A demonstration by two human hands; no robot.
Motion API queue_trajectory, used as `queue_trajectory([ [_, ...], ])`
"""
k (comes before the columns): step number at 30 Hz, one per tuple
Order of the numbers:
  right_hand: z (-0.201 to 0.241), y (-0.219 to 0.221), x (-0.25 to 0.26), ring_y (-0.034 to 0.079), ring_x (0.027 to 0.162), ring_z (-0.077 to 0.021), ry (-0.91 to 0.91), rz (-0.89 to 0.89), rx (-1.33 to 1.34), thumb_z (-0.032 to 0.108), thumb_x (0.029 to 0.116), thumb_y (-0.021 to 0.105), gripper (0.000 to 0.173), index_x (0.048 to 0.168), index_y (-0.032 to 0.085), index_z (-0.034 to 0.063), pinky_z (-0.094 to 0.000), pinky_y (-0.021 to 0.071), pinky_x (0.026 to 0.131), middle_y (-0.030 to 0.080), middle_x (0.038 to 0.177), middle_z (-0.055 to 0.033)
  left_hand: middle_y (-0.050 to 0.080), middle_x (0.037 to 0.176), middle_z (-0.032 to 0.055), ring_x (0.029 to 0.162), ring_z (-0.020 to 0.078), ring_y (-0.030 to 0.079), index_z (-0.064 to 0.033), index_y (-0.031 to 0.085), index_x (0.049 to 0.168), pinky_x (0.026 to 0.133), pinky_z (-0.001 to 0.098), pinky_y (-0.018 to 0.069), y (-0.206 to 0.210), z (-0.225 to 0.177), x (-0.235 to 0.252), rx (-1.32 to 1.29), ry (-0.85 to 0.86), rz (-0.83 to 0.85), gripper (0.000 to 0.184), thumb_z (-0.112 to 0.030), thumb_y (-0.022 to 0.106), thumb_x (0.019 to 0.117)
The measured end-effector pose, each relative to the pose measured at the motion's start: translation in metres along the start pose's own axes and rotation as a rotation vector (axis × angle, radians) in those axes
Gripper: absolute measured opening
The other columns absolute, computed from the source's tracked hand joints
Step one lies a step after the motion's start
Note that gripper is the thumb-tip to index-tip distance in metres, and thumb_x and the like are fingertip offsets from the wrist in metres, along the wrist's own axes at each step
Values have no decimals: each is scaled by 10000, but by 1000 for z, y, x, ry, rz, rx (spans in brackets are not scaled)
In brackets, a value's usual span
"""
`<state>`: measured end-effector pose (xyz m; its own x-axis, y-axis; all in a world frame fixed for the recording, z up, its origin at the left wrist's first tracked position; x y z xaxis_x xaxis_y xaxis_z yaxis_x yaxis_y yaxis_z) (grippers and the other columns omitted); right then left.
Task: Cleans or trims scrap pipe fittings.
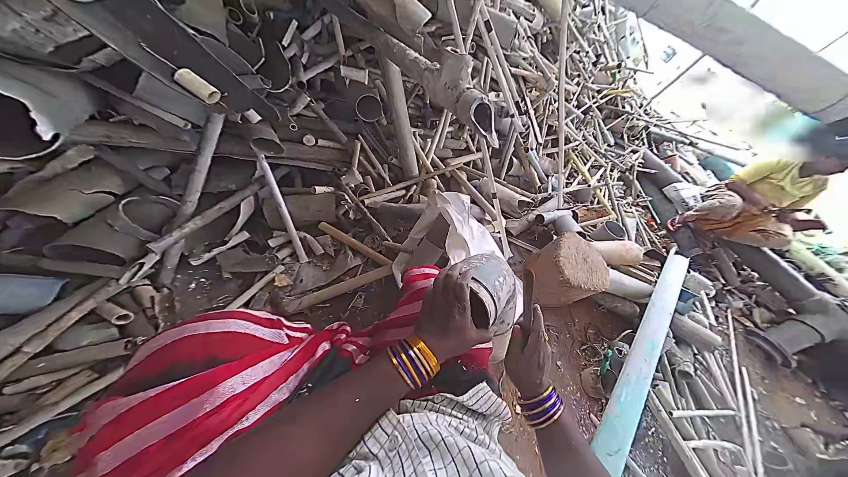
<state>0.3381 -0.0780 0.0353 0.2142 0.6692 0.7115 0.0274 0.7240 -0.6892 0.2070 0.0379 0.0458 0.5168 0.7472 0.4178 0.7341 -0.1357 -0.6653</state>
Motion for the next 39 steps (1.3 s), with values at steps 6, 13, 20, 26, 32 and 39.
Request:
queue_trajectory([
  [6, -20, 11, 1, 736, 911, -419, 509, 588, 2, 160, 1068, 413, 431, 1409, 524, -79, -533, 584, 793, 721, 1036, -269, 541, 1360, 372, 1234, 564, 545, 128, 508, 1351, 992, 636, 473, 5, 6, -2, 15, 118, -98, 1168, -588, 856, 496],
  [13, -12, 5, 1, 710, 1000, -406, 478, 823, 114, 156, 1078, 388, 362, 1333, 549, -42, -550, 561, 830, 699, 1054, -253, 495, 1404, 377, 1276, 570, 503, 122, 445, 1406, 1034, 655, 429, 11, 12, 2, 40, 103, -47, 1235, -658, 797, 516],
  [20, -4, 0, -5, 687, 556, -317, 128, 192, 97, 125, 947, 525, 238, 955, 689, -47, -449, 547, 484, 642, 622, -145, 493, 1394, 392, 1237, 583, 524, 123, 448, 1401, 997, 665, 444, 8, 10, -1, 57, 130, -72, 1221, -645, 788, 514],
  [26, -19, -1, 8, 714, 993, -410, 565, 778, 111, 189, 1101, 344, 364, 1284, 553, -47, -539, 561, 822, 694, 1049, -256, 505, 1386, 385, 1251, 577, 518, 139, 448, 1393, 1009, 668, 437, 7, 13, 0, 66, 153, -83, 1241, -677, 783, 520],
  [32, -9, 4, 2, 723, 919, -413, 428, 779, 89, 137, 1070, 399, 336, 1305, 565, -36, -547, 570, 771, 701, 965, -247, 503, 1395, 376, 1256, 570, 518, 122, 467, 1389, 1014, 656, 438, 8, 8, 0, 67, 141, -62, 1201, -620, 814, 510],
  [39, -8, -8, -2, 705, 607, -359, 167, 327, 134, 108, 970, 522, 231, 966, 683, -58, -488, 553, 518, 650, 649, -177, 504, 1378, 397, 1237, 590, 519, 138, 474, 1362, 995, 664, 441, 6, 12, -5, 68, 193, -98, 1182, -629, 791, 521],
])
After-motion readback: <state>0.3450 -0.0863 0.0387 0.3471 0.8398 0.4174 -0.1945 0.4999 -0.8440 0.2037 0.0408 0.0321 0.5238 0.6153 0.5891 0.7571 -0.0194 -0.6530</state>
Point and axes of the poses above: each hand's wrist, its own x-axis towards the middle knuckle, its own y-axis out of the palm, z = x × y, the point moved 3 cm from there along x, towards the middle knuckle
